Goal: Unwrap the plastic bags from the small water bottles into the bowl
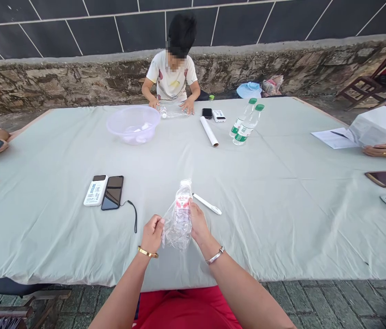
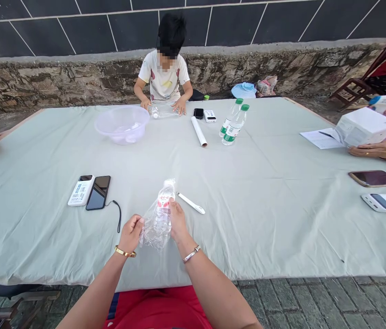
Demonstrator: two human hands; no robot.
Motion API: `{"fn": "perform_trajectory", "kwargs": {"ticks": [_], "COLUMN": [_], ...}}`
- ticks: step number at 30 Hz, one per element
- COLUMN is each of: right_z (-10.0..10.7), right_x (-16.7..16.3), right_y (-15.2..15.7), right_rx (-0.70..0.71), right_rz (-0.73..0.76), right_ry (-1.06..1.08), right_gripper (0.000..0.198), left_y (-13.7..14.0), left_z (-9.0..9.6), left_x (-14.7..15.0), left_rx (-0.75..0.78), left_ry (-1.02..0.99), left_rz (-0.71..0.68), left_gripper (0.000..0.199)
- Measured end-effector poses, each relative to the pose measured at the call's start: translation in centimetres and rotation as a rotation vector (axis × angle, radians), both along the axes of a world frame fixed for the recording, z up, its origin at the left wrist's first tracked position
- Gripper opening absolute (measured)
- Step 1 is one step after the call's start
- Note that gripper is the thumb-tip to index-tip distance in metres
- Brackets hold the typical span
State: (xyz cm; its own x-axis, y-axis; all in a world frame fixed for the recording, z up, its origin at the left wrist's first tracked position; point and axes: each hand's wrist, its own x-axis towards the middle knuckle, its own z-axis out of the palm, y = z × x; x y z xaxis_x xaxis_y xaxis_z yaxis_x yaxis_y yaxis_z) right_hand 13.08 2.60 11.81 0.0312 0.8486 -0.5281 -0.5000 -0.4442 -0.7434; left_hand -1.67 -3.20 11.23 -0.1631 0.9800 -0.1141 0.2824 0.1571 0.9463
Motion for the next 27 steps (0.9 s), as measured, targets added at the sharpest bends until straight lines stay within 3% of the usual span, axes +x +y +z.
{"fn": "perform_trajectory", "kwargs": {"ticks": [3, 7, 11, 13, 17, 21, 27], "right_z": [0.4, 0.6, 0.4, 0.2, 0.4, 0.6, -1.0], "right_x": [0.3, 0.3, -0.4, -0.6, -0.4, 0.2, 1.0], "right_y": [0.1, 0.0, -0.3, -0.3, -0.2, -0.1, -0.8], "right_rx": [-0.056, -0.066, 0.072, 0.145, 0.120, 0.030, -0.046], "right_rz": [0.073, 0.143, 0.236, 0.279, 0.343, 0.449, 0.484], "right_ry": [0.019, 0.011, -0.052, -0.065, 0.026, 0.215, 0.371], "right_gripper": [0.043, 0.046, 0.052, 0.052, 0.051, 0.041, 0.062], "left_y": [0.0, 0.9, 3.1, 4.1, 4.7, 4.2, 3.4], "left_z": [-0.6, -0.7, 0.0, 0.2, 0.7, 2.6, 6.6], "left_x": [-0.8, -2.0, -1.8, -0.9, 1.2, 2.4, 2.9], "left_rx": [-0.153, -0.251, -0.129, -0.080, 0.018, 0.098, 0.067], "left_ry": [-0.248, -0.417, -0.217, -0.086, -0.024, -0.047, -0.377], "left_rz": [0.188, 0.258, 0.204, 0.154, 0.174, 0.169, 0.102], "left_gripper": [0.038, 0.047, 0.056, 0.044, 0.041, 0.040, 0.044]}}
